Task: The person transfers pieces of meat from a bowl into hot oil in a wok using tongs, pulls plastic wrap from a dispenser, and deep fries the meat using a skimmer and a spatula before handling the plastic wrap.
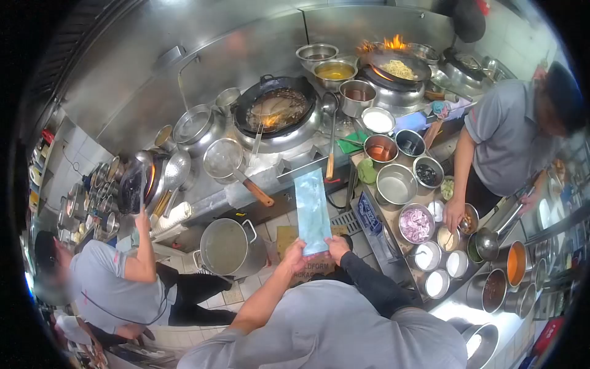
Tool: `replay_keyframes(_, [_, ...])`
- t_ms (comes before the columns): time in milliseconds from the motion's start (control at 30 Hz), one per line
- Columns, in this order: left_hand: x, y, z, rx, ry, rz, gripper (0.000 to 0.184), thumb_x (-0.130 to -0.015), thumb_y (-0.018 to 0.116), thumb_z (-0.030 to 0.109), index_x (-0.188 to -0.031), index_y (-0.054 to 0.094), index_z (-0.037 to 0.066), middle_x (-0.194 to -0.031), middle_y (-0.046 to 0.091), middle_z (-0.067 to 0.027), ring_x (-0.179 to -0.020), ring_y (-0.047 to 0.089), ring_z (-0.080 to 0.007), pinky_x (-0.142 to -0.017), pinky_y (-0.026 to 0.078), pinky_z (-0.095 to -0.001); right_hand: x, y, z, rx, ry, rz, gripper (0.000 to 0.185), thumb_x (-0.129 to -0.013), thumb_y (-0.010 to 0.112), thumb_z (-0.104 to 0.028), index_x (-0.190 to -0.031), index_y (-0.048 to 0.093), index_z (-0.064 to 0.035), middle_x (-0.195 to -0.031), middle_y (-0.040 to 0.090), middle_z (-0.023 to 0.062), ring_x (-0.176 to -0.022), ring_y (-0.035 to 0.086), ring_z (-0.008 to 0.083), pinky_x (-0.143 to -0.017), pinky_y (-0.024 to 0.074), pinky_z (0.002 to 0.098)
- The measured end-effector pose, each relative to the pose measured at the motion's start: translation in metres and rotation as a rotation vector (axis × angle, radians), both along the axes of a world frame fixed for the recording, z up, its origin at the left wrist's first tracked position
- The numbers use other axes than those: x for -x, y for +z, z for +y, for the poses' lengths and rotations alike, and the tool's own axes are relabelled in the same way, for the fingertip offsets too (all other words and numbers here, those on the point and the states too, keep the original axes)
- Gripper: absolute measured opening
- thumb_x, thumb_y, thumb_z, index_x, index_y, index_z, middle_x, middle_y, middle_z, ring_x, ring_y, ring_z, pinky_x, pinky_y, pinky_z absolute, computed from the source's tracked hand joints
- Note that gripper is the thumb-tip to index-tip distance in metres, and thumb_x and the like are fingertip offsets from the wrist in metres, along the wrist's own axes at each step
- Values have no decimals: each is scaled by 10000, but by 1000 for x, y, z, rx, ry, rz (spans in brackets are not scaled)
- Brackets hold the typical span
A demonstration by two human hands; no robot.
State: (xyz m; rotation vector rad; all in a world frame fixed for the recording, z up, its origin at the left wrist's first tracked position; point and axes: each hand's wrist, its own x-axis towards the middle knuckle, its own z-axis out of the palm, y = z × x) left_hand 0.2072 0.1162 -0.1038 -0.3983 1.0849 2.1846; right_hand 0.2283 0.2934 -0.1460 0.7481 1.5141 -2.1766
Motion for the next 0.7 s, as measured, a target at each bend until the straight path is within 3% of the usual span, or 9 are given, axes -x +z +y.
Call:
replay_keyframes(67, [-3,-11,-7,121,28,-17,359,-857,447,142,-1210,498,110,-1066,604,-113,-832,629,-248,-658,564,-396,-4,3,1,-163,27,55,267,-953,526,-265,-1000,615,-18,-783,624,81,-598,579,185,-460,475,338])
replay_keyframes(133, [-7,-26,-12,358,-94,40,292,-875,421,118,-1155,502,96,-918,606,-104,-619,581,-181,-541,549,-344,-6,3,-2,-338,80,125,330,-936,524,-293,-955,600,27,-762,613,104,-600,588,188,-460,461,342])
replay_keyframes(200, [-10,-30,-9,425,-127,87,267,-879,420,116,-1131,506,94,-862,597,-94,-547,534,-156,-501,535,-323,-8,2,3,-473,210,79,368,-941,500,-321,-969,595,33,-819,639,186,-698,642,288,-578,501,404])
replay_keyframes(233, [-6,-28,-5,493,-129,145,243,-883,418,113,-1107,510,92,-806,588,-84,-475,487,-131,-462,521,-303,-11,5,3,-783,254,253,391,-941,476,-338,-976,594,33,-912,638,265,-871,630,399,-752,490,460])
replay_keyframes(267, [-5,-27,-4,468,-151,138,237,-881,425,108,-1098,518,96,-800,592,-76,-462,474,-111,-445,512,-284,-14,8,6,-784,235,248,391,-941,476,-338,-976,594,33,-912,638,265,-871,630,399,-752,490,460])
replay_keyframes(333, [-4,-27,2,459,-188,150,231,-880,428,110,-1092,519,99,-797,591,-77,-467,483,-112,-440,503,-278,-14,0,12,-949,271,333,390,-935,470,-338,-976,596,29,-975,624,289,-974,575,456,-856,447,489])
replay_keyframes(500, [-4,-43,5,549,-223,163,262,-866,437,93,-1109,536,97,-843,609,-84,-556,551,-149,-479,500,-300,-15,-18,32,-964,285,382,390,-923,473,-338,-957,587,33,-962,623,291,-955,583,454,-832,454,507])
replay_keyframes(600, [1,-60,-2,543,-248,212,330,-848,444,72,-1158,552,43,-962,631,-91,-767,613,-220,-616,527,-363,-14,-28,31,-954,314,349,389,-928,471,-346,-921,571,30,-957,616,299,-950,576,463,-813,451,526])
replay_keyframes(700, [7,-94,-12,583,-279,217,330,-846,434,61,-1155,546,37,-940,635,-89,-784,626,-220,-613,526,-356,-16,-21,25,-977,329,352,397,-931,476,-354,-927,570,31,-950,616,299,-939,577,465,-812,449,527])
